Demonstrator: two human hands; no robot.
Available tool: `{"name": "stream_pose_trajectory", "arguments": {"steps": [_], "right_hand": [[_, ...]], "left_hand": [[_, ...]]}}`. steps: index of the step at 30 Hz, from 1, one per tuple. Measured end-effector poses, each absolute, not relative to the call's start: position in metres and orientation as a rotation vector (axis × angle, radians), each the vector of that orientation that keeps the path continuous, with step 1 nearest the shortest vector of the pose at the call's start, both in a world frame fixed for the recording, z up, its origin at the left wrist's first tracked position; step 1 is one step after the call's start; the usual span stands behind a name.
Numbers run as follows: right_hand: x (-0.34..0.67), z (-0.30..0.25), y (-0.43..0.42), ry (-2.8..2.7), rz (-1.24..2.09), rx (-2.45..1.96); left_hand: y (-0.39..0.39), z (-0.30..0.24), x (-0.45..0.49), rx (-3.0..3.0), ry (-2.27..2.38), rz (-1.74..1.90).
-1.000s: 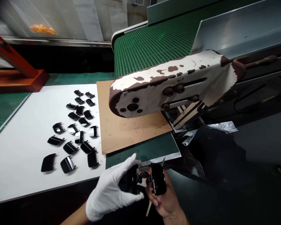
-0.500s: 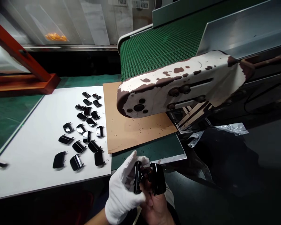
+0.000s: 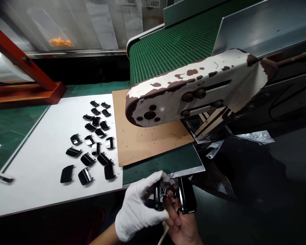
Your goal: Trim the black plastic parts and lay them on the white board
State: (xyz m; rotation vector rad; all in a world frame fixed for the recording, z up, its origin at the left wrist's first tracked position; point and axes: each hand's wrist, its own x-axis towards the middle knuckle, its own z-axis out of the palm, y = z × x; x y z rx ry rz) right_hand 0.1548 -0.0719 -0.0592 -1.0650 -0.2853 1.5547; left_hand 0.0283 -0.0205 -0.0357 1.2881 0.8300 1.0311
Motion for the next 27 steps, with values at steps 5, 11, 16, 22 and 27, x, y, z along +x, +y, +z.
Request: {"name": "stream_pose_trajectory", "arguments": {"steps": [5, 11, 16, 22, 27], "right_hand": [[0.167, -0.058, -0.074, -0.244, 1.468, -1.076], [0.176, -0.05, -0.078, -0.267, 1.553, -1.181], [0.171, -0.043, -0.08, -0.377, 1.578, -1.365], [0.175, -0.041, -0.089, -0.512, 1.479, -1.524], [0.191, -0.037, -0.096, -0.426, 1.347, -1.419]], "left_hand": [[-0.006, -0.028, 0.014, 1.536, 0.817, 0.735], [0.004, -0.007, 0.002, 1.783, 0.811, 0.436], [0.004, 0.002, 0.007, 1.937, 0.783, 0.309], [-0.001, -0.014, 0.011, 2.045, 0.912, 0.259], [0.025, -0.012, -0.006, 2.11, 1.171, 0.442]]}}
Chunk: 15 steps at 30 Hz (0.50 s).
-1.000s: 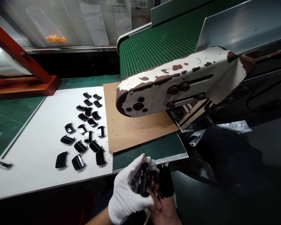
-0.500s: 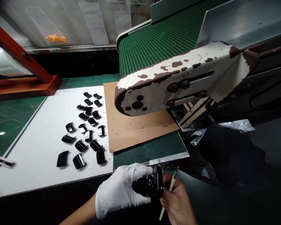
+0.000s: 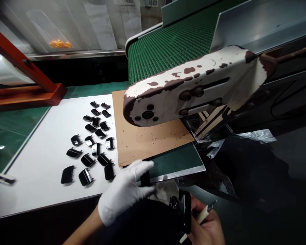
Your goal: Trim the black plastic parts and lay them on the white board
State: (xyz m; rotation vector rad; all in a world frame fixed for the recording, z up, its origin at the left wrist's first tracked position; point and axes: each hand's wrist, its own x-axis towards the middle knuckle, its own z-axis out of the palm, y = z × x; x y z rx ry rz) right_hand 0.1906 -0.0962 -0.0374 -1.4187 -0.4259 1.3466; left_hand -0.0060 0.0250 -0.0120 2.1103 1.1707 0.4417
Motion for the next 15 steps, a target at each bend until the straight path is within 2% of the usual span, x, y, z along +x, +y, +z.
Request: {"name": "stream_pose_trajectory", "arguments": {"steps": [3, 8, 15], "right_hand": [[0.192, -0.036, -0.092, -0.387, 1.365, -1.432], [0.188, -0.042, -0.083, -0.408, 1.373, -1.424], [0.189, -0.054, -0.08, -0.483, 1.454, -1.371]], "left_hand": [[0.057, -0.018, -0.011, 2.152, 1.343, 0.539], [0.102, -0.043, -0.01, 2.15, 1.507, 0.495], [0.069, -0.032, -0.023, 2.103, 1.511, 0.524]]}}
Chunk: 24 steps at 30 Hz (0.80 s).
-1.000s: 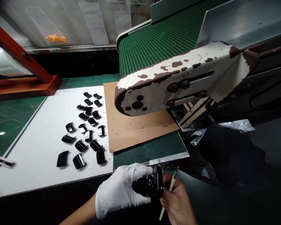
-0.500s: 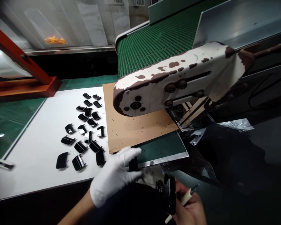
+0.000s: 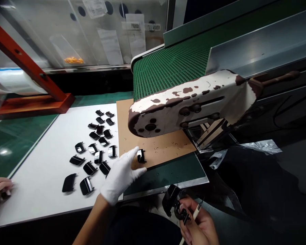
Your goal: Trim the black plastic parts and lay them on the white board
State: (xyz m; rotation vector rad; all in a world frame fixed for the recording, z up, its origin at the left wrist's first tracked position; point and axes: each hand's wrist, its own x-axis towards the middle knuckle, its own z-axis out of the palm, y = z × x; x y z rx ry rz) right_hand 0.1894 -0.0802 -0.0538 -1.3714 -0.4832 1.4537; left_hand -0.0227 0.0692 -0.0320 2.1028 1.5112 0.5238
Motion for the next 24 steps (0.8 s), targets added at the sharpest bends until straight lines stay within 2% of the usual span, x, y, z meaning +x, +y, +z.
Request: {"name": "stream_pose_trajectory", "arguments": {"steps": [4, 7, 17, 24], "right_hand": [[0.181, -0.059, -0.074, -0.516, 1.484, -1.36], [0.172, -0.057, -0.07, -0.555, 1.564, -1.315], [0.161, -0.047, -0.061, -0.486, 1.643, -1.271], [0.155, -0.032, -0.046, -0.407, 1.4, -1.354]], "left_hand": [[0.029, -0.016, -0.025, 1.989, 1.008, 0.504], [0.011, -0.014, -0.019, 1.843, 0.788, 0.627], [0.004, -0.026, -0.01, 1.781, 0.699, 0.74], [0.004, -0.024, -0.014, 2.019, 1.002, 0.834]]}}
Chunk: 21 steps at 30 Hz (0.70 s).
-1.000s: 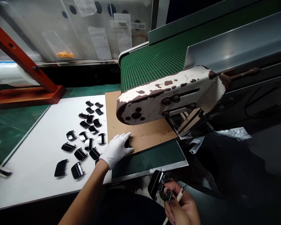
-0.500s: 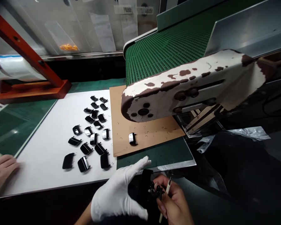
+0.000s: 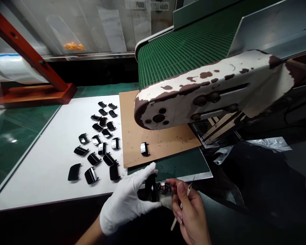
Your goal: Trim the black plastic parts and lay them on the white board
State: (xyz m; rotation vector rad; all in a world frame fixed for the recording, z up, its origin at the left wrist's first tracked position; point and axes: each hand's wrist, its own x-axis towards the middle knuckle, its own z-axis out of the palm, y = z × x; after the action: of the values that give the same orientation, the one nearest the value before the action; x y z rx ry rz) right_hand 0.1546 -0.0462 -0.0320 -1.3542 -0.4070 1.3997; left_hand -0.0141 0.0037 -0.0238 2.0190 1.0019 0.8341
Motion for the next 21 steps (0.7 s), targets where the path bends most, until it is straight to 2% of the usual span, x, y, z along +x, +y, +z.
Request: {"name": "stream_pose_trajectory", "arguments": {"steps": [9, 14, 21], "right_hand": [[0.15, -0.024, -0.032, -0.661, 1.516, -1.409], [0.152, -0.026, -0.031, -0.515, 1.686, -1.322], [0.151, -0.039, -0.033, -0.454, 1.747, -1.258]], "left_hand": [[0.004, -0.031, -0.033, 2.197, 0.988, 0.886], [-0.005, -0.04, -0.038, 2.312, 1.016, 0.983], [-0.018, -0.051, -0.029, 2.321, 1.107, 1.163]]}}
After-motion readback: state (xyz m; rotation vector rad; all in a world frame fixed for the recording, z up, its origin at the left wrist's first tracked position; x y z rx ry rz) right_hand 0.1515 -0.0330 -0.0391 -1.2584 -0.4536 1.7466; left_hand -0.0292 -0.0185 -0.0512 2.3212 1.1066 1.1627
